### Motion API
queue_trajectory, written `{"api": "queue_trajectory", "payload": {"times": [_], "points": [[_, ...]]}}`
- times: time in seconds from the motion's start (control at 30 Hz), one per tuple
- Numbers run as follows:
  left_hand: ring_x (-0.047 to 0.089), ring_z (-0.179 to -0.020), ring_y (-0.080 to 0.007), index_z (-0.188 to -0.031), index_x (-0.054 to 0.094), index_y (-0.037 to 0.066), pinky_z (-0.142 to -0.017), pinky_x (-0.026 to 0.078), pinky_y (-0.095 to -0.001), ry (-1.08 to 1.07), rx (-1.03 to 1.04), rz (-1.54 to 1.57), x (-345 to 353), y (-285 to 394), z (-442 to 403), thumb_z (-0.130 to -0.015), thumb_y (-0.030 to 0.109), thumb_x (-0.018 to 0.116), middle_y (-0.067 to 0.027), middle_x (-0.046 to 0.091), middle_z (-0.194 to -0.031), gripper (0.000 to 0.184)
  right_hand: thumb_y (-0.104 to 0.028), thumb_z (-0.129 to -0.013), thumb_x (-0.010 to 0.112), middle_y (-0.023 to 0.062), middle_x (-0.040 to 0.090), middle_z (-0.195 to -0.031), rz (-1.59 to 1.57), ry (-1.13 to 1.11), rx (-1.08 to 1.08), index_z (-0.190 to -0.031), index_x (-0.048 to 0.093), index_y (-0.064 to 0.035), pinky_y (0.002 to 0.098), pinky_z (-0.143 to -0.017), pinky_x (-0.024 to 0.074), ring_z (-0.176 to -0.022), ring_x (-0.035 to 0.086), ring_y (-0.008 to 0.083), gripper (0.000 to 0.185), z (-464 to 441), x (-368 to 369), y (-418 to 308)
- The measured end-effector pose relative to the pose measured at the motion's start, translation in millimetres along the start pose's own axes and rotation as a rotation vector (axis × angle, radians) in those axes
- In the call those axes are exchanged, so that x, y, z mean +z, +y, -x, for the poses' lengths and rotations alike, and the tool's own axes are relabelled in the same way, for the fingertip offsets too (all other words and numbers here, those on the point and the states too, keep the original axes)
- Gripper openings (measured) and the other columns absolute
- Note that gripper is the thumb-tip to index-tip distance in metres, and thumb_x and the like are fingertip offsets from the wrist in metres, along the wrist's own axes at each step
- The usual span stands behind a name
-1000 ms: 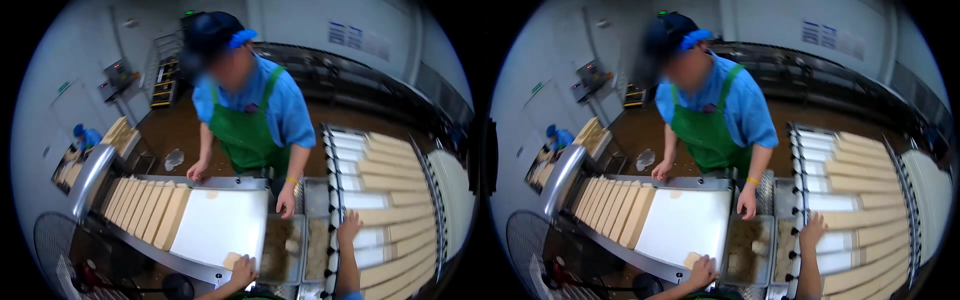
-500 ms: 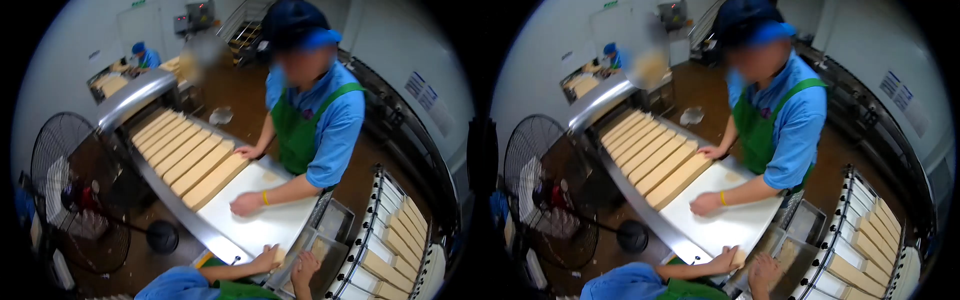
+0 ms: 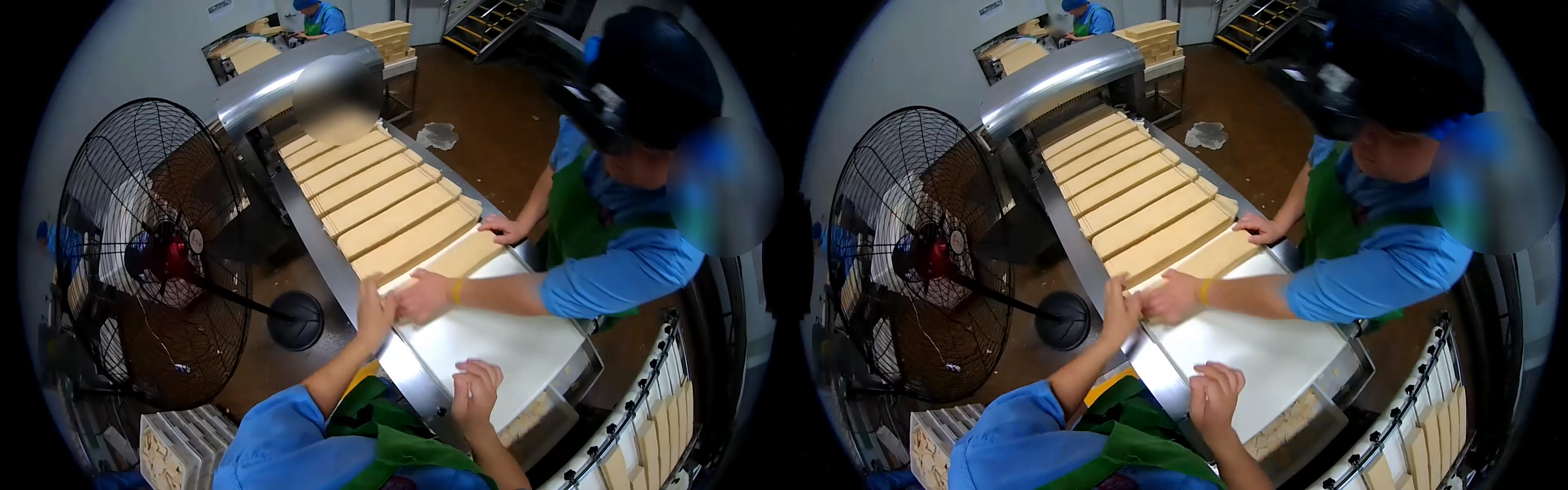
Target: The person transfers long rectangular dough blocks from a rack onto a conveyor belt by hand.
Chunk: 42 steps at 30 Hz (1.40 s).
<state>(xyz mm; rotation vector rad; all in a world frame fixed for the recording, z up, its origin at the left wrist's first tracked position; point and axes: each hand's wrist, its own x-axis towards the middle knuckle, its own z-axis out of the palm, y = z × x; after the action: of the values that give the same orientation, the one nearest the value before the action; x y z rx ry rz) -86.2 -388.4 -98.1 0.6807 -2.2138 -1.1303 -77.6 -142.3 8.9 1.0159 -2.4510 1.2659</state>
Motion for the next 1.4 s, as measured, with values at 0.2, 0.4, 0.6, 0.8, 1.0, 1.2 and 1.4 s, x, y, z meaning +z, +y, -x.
{"api": "queue_trajectory", "payload": {"times": [0.2,0.4,0.6,0.8,1.0,1.2,1.4], "points": [[0.038,-0.118,-0.0437,-0.129,0.036,-0.003,-0.102,0.037,-0.0425,-0.270,-0.193,-0.368,0.7,-80.4,-63.0,-0.068,0.013,0.077,-0.0260,0.032,-0.133,0.076,-0.017,-0.086,0.057,0.0194,0.053,-0.120,0.082,-0.106,0.088,-0.103,0.059,-0.0013,0.0476,-0.098,0.0293,-0.113,0.044,0.0373,0.024,-96.0,75.8,34.7],[0.039,-0.118,-0.0437,-0.128,0.035,-0.005,-0.101,0.038,-0.0436,-0.352,-0.198,-0.238,5.9,-70.6,-77.6,-0.060,0.006,0.082,-0.0260,0.035,-0.126,0.083,-0.032,-0.082,0.063,0.0239,0.032,-0.140,0.379,-0.173,0.381,-0.132,0.041,-0.0020,0.0509,-0.102,0.0278,-0.125,0.033,0.0400,0.062,-154.7,171.3,142.3],[0.053,-0.104,-0.0373,-0.132,0.029,-0.003,-0.088,0.036,-0.0526,-0.563,-0.095,-0.578,5.6,-76.8,-87.2,-0.069,0.043,0.076,-0.0220,0.049,-0.113,0.091,-0.045,-0.083,0.059,0.0229,0.015,-0.150,0.505,-0.220,0.697,-0.143,0.030,-0.0076,0.0498,-0.101,0.0323,-0.129,0.032,0.0386,0.076,-245.0,195.8,184.1],[0.056,-0.101,-0.0365,-0.134,0.029,-0.006,-0.094,0.032,-0.0550,-0.633,-0.028,-0.708,8.0,-83.1,-90.1,-0.069,0.054,0.073,-0.0226,0.048,-0.115,0.099,-0.058,-0.083,0.053,0.0219,0.009,-0.153,0.501,-0.331,0.859,-0.146,0.028,-0.0177,0.0449,-0.101,0.0386,-0.126,0.042,0.0394,0.079,-289.7,204.7,200.5],[0.043,-0.118,-0.0413,-0.131,0.031,-0.008,-0.098,0.034,-0.0529,-0.694,0.051,-0.597,12.2,-94.2,-85.4,-0.067,0.044,0.077,-0.0266,0.045,-0.126,0.094,-0.050,-0.075,0.065,0.0248,0.019,-0.147,0.336,-0.211,0.986,-0.140,0.029,-0.0082,0.0459,-0.101,0.0397,-0.123,0.043,0.0436,0.085,-262.9,182.5,195.5],[0.036,-0.122,-0.0475,-0.137,0.025,-0.003,-0.098,0.039,-0.0485,-1.017,0.023,-0.350,41.2,-53.1,-42.2,-0.067,0.044,0.075,-0.0367,0.033,-0.130,0.098,-0.048,-0.073,0.067,0.0193,0.020,-0.147,0.322,0.043,1.304,-0.140,0.029,-0.0074,0.0473,-0.103,0.0350,-0.134,0.029,0.0371,0.087,-167.7,61.4,182.6],[0.047,-0.109,-0.0535,-0.134,0.025,-0.008,-0.088,0.045,-0.0513,-0.951,0.288,-0.386,90.0,0.3,21.4,-0.072,0.053,0.071,-0.0428,0.034,-0.125,0.098,-0.051,-0.072,0.068,0.0179,0.002,-0.154,0.478,0.210,1.449,-0.141,0.027,-0.0019,0.0510,-0.102,0.0339,-0.138,0.023,0.0365,0.094,-81.6,-1.5,200.9]]}}
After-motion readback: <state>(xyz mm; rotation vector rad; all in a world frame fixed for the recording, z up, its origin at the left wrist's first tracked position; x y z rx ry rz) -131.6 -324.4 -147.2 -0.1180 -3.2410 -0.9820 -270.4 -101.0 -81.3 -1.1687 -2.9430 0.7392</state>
